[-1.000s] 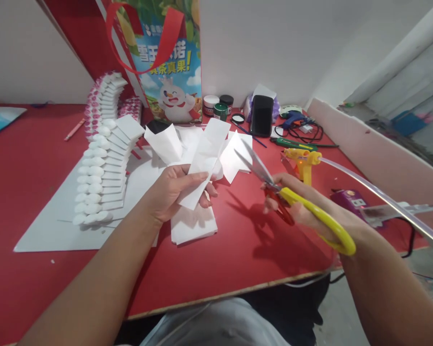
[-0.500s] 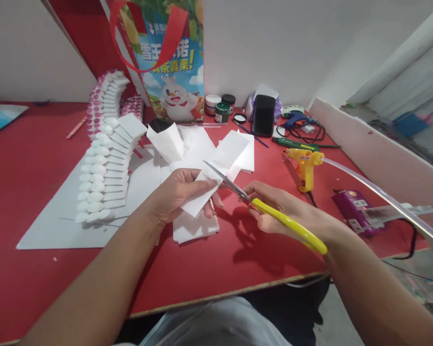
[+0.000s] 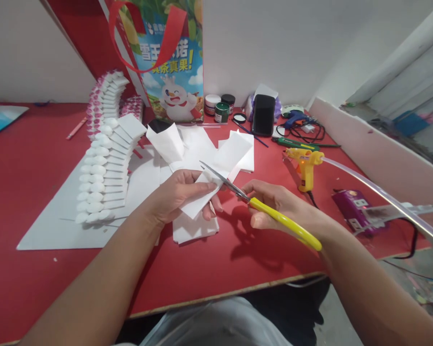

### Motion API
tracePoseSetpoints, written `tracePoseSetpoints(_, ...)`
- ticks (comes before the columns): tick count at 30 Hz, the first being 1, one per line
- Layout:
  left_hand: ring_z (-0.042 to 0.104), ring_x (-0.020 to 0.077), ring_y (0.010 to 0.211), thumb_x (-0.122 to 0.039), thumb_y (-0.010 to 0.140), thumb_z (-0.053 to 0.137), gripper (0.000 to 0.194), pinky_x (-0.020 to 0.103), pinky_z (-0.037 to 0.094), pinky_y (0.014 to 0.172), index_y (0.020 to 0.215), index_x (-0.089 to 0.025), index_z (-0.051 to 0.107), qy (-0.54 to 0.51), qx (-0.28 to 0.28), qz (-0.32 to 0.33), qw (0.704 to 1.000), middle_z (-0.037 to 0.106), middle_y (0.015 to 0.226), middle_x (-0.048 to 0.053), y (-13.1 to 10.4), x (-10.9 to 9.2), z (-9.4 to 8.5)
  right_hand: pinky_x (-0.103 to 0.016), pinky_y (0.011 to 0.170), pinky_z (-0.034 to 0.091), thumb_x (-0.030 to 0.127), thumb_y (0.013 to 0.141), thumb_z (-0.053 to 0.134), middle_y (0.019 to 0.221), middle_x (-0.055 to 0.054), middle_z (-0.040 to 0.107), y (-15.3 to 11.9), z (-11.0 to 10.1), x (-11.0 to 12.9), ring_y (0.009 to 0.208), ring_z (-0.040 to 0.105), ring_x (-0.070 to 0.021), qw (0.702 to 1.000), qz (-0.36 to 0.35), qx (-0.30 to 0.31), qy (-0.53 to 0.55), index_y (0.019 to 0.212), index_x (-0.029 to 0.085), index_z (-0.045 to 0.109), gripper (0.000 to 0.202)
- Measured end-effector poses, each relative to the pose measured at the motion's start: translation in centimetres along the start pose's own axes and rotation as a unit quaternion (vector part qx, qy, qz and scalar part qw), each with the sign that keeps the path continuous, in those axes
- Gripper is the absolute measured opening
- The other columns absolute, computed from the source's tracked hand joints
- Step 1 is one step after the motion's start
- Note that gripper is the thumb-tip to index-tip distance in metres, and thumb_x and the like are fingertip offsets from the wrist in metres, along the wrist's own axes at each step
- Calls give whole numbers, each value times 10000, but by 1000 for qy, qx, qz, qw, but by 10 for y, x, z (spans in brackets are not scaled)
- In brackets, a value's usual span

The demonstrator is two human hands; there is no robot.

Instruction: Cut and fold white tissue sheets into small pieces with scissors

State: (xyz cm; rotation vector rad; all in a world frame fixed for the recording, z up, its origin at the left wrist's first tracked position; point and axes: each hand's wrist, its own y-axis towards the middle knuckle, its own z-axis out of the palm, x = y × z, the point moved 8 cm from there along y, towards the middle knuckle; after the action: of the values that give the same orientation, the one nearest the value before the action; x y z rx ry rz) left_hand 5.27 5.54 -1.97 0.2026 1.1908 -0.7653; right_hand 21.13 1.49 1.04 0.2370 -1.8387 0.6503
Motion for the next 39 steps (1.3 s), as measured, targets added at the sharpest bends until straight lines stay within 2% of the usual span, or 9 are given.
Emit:
tracePoseSetpoints(12, 656, 148, 444, -275, 774, 813, 210, 284, 611, 587, 710, -86, 746, -29, -14, -22, 999, 769, 697, 120, 1, 2, -2, -221, 485, 269, 551, 636, 884, 567, 94, 446, 6, -2, -2, 510, 380, -75, 999, 1, -39, 30, 881, 186, 591, 528)
tracePoseSetpoints(19, 651, 135, 448, -207, 851, 736, 142, 272, 610, 595, 779, -85, 739, -48, -22, -4, 999, 763, 693, 97, 3, 2, -9, -236, 430, 248, 717, 696, 759, 496, 100, 433, 0, -16, -6, 391, 318, -75, 990, 33, -133, -42, 890, 209, 577, 574)
tracePoseSetpoints(21, 668, 140, 476, -208, 895, 683, 151, 271, 612, 612, 863, -77, 751, -73, -53, 4, 996, 761, 703, 92, 5, 1, -15, -253, 447, 279, 730, 753, 701, 514, 68, 483, -9, -31, -2, 408, 385, -106, 965, 43, -209, -154, 930, 208, 592, 562)
tracePoseSetpoints(23, 727, 166, 590, -226, 949, 596, 218, 292, 627, 697, 956, -75, 752, -122, -95, 8, 988, 776, 776, 106, 6, 0, -20, -277, 481, 312, 680, 824, 660, 571, 3, 569, -19, -44, 1, 480, 507, -166, 901, 109, -268, -323, 952, 192, 614, 507)
tracePoseSetpoints(27, 698, 282, 1176, -241, 978, 461, 318, 470, 568, 1010, 1135, -121, 711, -219, -121, 66, 966, 760, 1181, 144, 4, -12, -23, -312, 538, 342, 461, 959, 541, 782, -162, 703, -27, -57, -8, 747, 707, -311, 761, 279, -258, -526, 993, 129, 638, 348)
tracePoseSetpoints(30, 548, 372, 1369, -244, 892, 536, 362, 648, 498, 1054, 1224, -217, 676, -246, -101, 135, 954, 752, 1224, 95, -2, -25, -23, -324, 585, 384, 308, 975, 458, 909, -216, 731, -22, -57, -22, 903, 745, -352, 744, 317, -229, -541, 1061, 98, 633, 286)
tracePoseSetpoints(32, 546, 375, 1371, -123, 796, 566, 493, 653, 486, 1071, 1256, -272, 662, -248, -105, 154, 951, 769, 1184, 45, -5, -28, -25, -331, 609, 406, 275, 968, 439, 956, -235, 734, -17, -58, -27, 957, 747, -363, 744, 322, -223, -541, 1099, 78, 620, 297)
tracePoseSetpoints(35, 600, 265, 1333, 66, 735, 467, 720, 480, 503, 1121, 1369, -253, 592, -244, -148, 133, 949, 748, 1238, 30, -3, -23, -31, -333, 617, 421, 308, 967, 458, 968, -237, 734, -12, -60, -28, 964, 748, -359, 747, 320, -216, -541, 1127, 62, 602, 327)
tracePoseSetpoints(39, 679, 181, 1222, -19, 977, 406, 404, 246, 555, 1023, 1360, -18, 534, -297, -191, 62, 934, 715, 1266, 189, 5, -8, -35, -337, 619, 433, 427, 980, 500, 933, -210, 740, -8, -57, -12, 922, 744, -357, 750, 291, -207, -557, 1134, 83, 614, 394)
